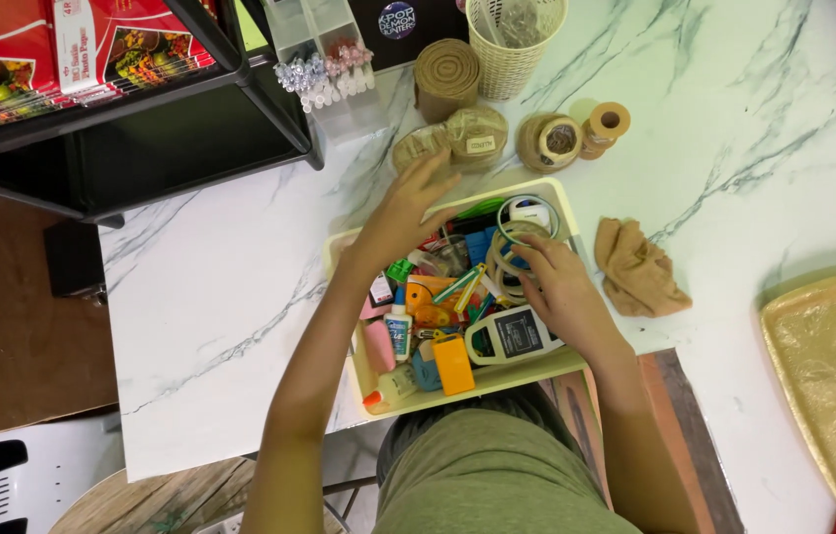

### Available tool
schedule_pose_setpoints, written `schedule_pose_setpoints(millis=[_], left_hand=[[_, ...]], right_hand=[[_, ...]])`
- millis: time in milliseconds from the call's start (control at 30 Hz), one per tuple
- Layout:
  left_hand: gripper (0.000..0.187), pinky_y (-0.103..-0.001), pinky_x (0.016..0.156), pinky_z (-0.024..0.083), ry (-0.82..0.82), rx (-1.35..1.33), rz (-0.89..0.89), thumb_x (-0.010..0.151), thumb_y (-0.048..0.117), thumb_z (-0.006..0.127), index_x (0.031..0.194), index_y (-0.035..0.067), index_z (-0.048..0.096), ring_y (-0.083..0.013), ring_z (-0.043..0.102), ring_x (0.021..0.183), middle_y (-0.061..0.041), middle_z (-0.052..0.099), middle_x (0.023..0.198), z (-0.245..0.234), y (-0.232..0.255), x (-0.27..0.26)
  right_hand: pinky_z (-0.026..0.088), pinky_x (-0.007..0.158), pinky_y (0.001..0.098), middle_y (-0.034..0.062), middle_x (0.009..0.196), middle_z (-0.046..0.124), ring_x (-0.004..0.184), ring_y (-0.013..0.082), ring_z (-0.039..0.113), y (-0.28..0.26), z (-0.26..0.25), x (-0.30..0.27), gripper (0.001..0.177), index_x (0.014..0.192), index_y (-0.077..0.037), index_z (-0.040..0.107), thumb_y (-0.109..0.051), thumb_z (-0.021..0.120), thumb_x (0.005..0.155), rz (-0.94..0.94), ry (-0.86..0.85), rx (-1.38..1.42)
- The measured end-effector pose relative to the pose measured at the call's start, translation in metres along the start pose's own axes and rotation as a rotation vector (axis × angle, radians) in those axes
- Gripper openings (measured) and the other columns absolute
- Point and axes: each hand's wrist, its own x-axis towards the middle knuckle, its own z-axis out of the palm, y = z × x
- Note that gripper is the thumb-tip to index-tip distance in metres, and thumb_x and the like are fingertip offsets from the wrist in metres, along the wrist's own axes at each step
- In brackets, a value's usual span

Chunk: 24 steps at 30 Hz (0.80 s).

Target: Organizing various craft and office supplies from a sorting bin onto a shelf.

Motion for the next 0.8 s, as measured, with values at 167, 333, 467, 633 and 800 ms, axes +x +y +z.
schedule_pose_setpoints(millis=[167, 333, 467, 633, 800], left_hand=[[0.046, -0.043, 0.118, 0.038, -0.039, -0.112, -0.09, 0.096, 0.023, 0.069, 0.14, 0.009, 0.062, -0.0368, 0.045, 0.145, -0.015, 0.045, 0.159, -0.003, 0.021, -0.043], [0.043, -0.041, 0.114, 0.045, -0.122, -0.188, -0.186, 0.101, 0.027, 0.066, 0.14, 0.01, 0.062, -0.033, 0.057, 0.134, -0.013, 0.059, 0.147, -0.005, 0.036, -0.066], [0.044, -0.044, 0.105, 0.045, -0.068, -0.047, -0.156, 0.092, 0.017, 0.07, 0.135, 0.008, 0.065, -0.0353, 0.059, 0.121, -0.014, 0.066, 0.133, 0.006, 0.035, -0.079], [0.05, -0.045, 0.107, 0.043, -0.025, 0.05, -0.098, 0.08, 0.004, 0.073, 0.129, 0.003, 0.065, -0.0348, 0.058, 0.121, -0.015, 0.066, 0.125, 0.009, 0.03, -0.085], [0.042, -0.044, 0.101, 0.047, -0.009, 0.083, -0.177, 0.079, 0.001, 0.071, 0.121, 0.005, 0.068, -0.0365, 0.057, 0.117, -0.014, 0.064, 0.118, 0.011, 0.034, -0.081]], right_hand=[[0.044, 0.107, 0.0473, 0.018, 0.135, 0.059, 0.124, 0.0405, 0.056, -0.001, 0.015, -0.003, 0.041, 0.128, -0.001, 0.06, -0.006, 0.069, 0.089, 0.006, 0.05, -0.091], [0.041, 0.112, 0.049, 0.0159, 0.13, 0.062, 0.122, 0.0358, 0.058, 0.001, 0.023, -0.004, 0.044, 0.127, -0.002, 0.06, -0.007, 0.071, 0.085, 0.013, 0.008, -0.156], [0.041, 0.111, 0.047, 0.0147, 0.125, 0.065, 0.12, 0.0358, 0.058, 0.0, 0.025, -0.003, 0.044, 0.127, -0.004, 0.062, -0.008, 0.071, 0.084, 0.015, -0.036, -0.175], [0.043, 0.108, 0.0454, 0.0142, 0.121, 0.066, 0.114, 0.0338, 0.06, 0.003, 0.027, 0.006, 0.041, 0.126, -0.004, 0.064, -0.006, 0.069, 0.085, 0.003, -0.069, -0.168], [0.045, 0.101, 0.0461, 0.0131, 0.115, 0.067, 0.112, 0.0335, 0.061, -0.01, 0.029, 0.026, 0.034, 0.119, -0.003, 0.066, -0.007, 0.071, 0.086, -0.08, -0.009, -0.201]])
